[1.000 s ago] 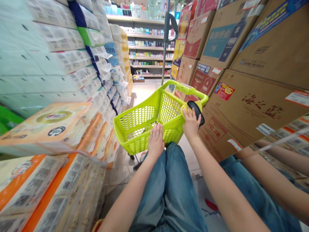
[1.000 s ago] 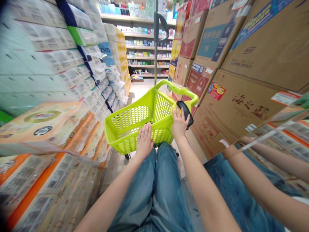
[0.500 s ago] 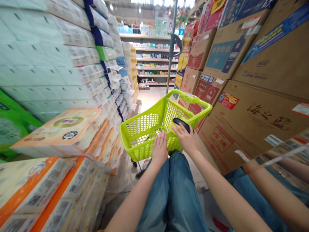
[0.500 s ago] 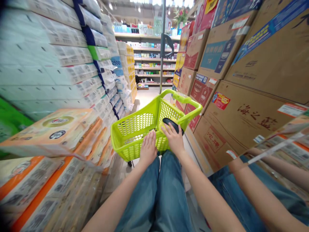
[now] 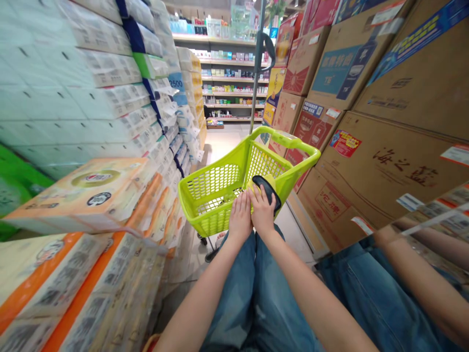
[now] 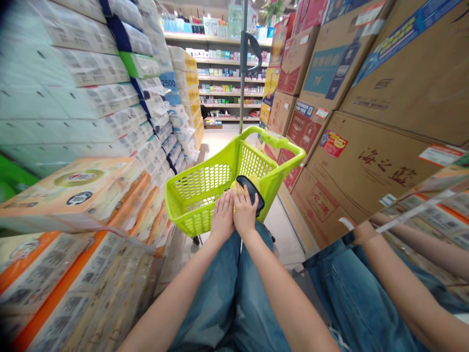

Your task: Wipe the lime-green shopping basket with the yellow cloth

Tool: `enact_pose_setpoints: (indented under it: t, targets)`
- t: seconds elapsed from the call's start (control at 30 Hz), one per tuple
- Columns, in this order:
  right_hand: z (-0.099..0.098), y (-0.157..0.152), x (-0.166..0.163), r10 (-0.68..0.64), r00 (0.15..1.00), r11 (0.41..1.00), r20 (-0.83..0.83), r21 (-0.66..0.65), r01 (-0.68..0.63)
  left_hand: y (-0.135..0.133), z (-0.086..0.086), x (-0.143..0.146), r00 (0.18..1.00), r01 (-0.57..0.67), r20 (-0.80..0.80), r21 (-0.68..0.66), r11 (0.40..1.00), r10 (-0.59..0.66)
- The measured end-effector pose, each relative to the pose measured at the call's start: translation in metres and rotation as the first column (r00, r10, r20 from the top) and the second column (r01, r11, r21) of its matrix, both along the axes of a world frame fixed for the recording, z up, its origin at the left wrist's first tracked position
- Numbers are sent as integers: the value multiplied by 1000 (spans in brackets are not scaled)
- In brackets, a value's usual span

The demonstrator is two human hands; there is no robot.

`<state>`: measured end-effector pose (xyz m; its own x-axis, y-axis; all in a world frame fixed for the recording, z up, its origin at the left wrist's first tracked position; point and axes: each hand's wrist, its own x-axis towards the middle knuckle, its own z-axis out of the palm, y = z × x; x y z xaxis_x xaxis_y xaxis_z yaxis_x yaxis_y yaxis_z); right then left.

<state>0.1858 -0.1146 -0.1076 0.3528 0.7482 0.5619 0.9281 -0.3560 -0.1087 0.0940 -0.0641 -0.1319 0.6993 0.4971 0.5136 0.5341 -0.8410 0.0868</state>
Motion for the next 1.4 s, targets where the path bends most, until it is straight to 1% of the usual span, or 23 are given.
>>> enact_pose_setpoints:
  t: [0.07, 0.1, 0.13, 0.17, 0.27, 0.33, 0.4, 0.47, 0.5, 0.6, 0.67, 0.7, 0.73, 0.8, 0.87, 0.93, 1.0, 1.07, 1.13, 1.17, 1.23, 1.3, 1.4]
  targets:
    - [6, -8, 13, 89, 995, 995, 51, -45, -87, 0, 1, -1, 1000, 9, -11, 4, 1000, -9]
    - [11, -14, 29, 146, 985, 987, 89, -83, -139, 0, 2, -2, 1000, 11, -15, 4, 1000, -11]
    - [19, -20, 48, 177, 977, 980, 120, -115, -163, 0, 2, -3, 1000, 14, -18, 2, 1000, -13]
    - [27, -27, 69, 156, 978, 983, 139, -117, -140, 0, 3, -3, 1000, 15, -20, 0, 1000, -15]
    - [48, -41, 127, 8, 987, 998, 163, -69, 3, -1, 3, -2, 1000, 13, -21, -5, 1000, -13]
    - [55, -42, 145, -93, 987, 995, 133, -23, 96, -2, 3, -1, 1000, 5, -17, -7, 1000, -5]
    - [52, -37, 138, -178, 981, 984, 74, 21, 177, -3, 3, 0, 1000, -4, -6, -10, 1000, 4]
    - [41, -26, 109, -213, 977, 976, 20, 37, 212, -4, 2, 1, 1000, -5, 1, -10, 1000, 5]
    - [34, -20, 90, -193, 981, 981, 11, 22, 193, -3, 2, 1, 1000, -5, 3, -8, 1000, 5]
    - [12, -6, 33, -41, 999, 999, 7, -36, 41, -2, 0, 0, 1000, -8, 6, 8, 1000, 8]
    - [2, -1, 7, -10, 1000, 1000, -17, -24, 10, 0, -1, 0, 1000, -9, 11, 21, 1000, 9]
    - [0, -1, 1, 0, 1000, 1000, -22, -19, -1, 0, -1, 0, 1000, -6, 11, 26, 1000, 6]
    - [-1, -2, -1, 12, 1000, 1000, -19, -17, -13, 0, -1, 0, 1000, -4, 11, 29, 1000, 4]
    - [1, -7, 7, 64, 998, 997, 20, -36, -63, 0, -1, 0, 1000, -5, 7, 29, 1000, 5]
    - [7, -15, 24, 132, 988, 989, 83, -71, -127, -1, 0, -1, 1000, -7, 8, 22, 1000, 7]
    - [16, -23, 49, 161, 978, 984, 133, -96, -149, -2, 2, -2, 1000, -1, 12, 11, 1000, 0]
    - [25, -31, 76, 126, 979, 990, 159, -90, -112, -2, 3, -3, 1000, 11, 8, 3, 1000, -11]
    - [33, -35, 102, 48, 986, 998, 162, -54, -40, -2, 4, -3, 1000, 16, -3, 1, 1000, -16]
    - [39, -36, 118, -34, 990, 999, 140, -16, 36, -2, 4, -3, 1000, 15, -11, -1, 1000, -15]
    - [40, -34, 120, -76, 990, 997, 120, 1, 77, -2, 4, -3, 1000, 14, -11, -3, 1000, -14]
    - [38, -28, 112, -147, 986, 989, 76, 23, 146, -2, 4, -3, 1000, 13, -3, -6, 1000, -13]
    - [30, -20, 88, -159, 986, 987, 46, 22, 158, -2, 3, -2, 1000, 14, 9, -6, 1000, -14]
    - [15, -8, 40, -49, 998, 999, 33, -15, 49, -1, 0, -1, 1000, 5, 23, 4, 1000, -5]
